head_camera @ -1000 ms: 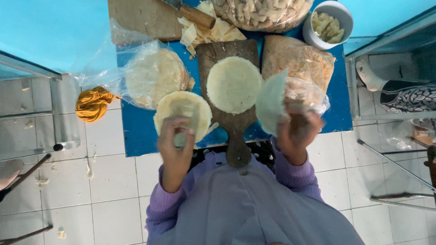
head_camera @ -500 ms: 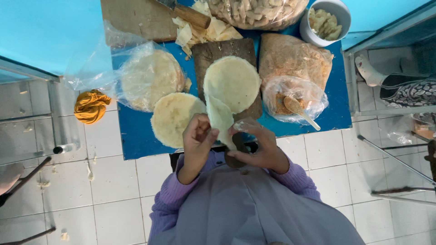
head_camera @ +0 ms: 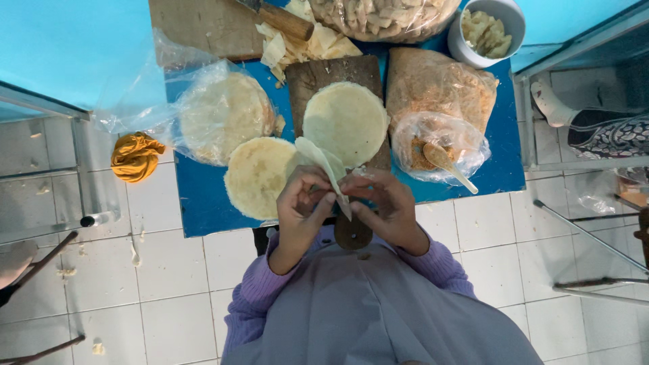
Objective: The person places thin slices of filling onto round flatbreads on a wooden board, folds the breads over the filling by hand, and stacks the folded breads on the blue table, working through them one at a time. A spoon is used to scoop brown filling powder from a plastic bag.
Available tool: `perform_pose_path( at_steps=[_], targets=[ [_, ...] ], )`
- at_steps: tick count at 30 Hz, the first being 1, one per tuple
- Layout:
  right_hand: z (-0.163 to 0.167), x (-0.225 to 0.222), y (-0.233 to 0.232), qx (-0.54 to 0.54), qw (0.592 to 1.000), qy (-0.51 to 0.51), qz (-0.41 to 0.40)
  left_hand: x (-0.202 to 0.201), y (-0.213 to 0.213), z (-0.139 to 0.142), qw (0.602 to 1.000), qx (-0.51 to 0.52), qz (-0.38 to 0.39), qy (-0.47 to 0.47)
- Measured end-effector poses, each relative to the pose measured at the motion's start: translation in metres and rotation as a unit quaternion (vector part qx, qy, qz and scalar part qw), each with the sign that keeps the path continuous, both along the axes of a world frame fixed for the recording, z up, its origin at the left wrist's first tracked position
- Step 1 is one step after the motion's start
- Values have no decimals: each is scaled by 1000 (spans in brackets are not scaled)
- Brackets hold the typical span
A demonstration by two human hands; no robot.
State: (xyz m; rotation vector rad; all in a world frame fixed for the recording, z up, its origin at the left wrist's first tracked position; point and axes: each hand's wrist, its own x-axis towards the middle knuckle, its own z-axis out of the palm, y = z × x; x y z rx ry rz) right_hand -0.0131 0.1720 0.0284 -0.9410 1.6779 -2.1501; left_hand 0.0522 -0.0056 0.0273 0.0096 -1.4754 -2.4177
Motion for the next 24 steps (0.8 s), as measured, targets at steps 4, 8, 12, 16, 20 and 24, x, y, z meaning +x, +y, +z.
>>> perform_pose_path(
  at_steps=[4, 8, 12, 16, 20, 24],
  targets=[
    [-2, 0, -5, 13, 1000, 7, -15, 0, -1, 0, 999, -21, -9, 29],
    [3, 1, -12, 31, 998, 50, -29, 3, -3, 1, 999, -31, -4, 20],
    [9, -1, -15, 29, 999, 28, -26, 5, -4, 0, 999, -40, 1, -4],
    [12, -4, -15, 11, 999, -35, -8, 5, -4, -2, 998, -62, 6, -3],
    [9, -4, -12, 59, 997, -23, -35, 5, -3, -5, 998, -65, 2, -4],
    [3, -13, -9, 48, 990, -118, -54, 6, -5, -12, 997, -71, 14, 3]
  ],
)
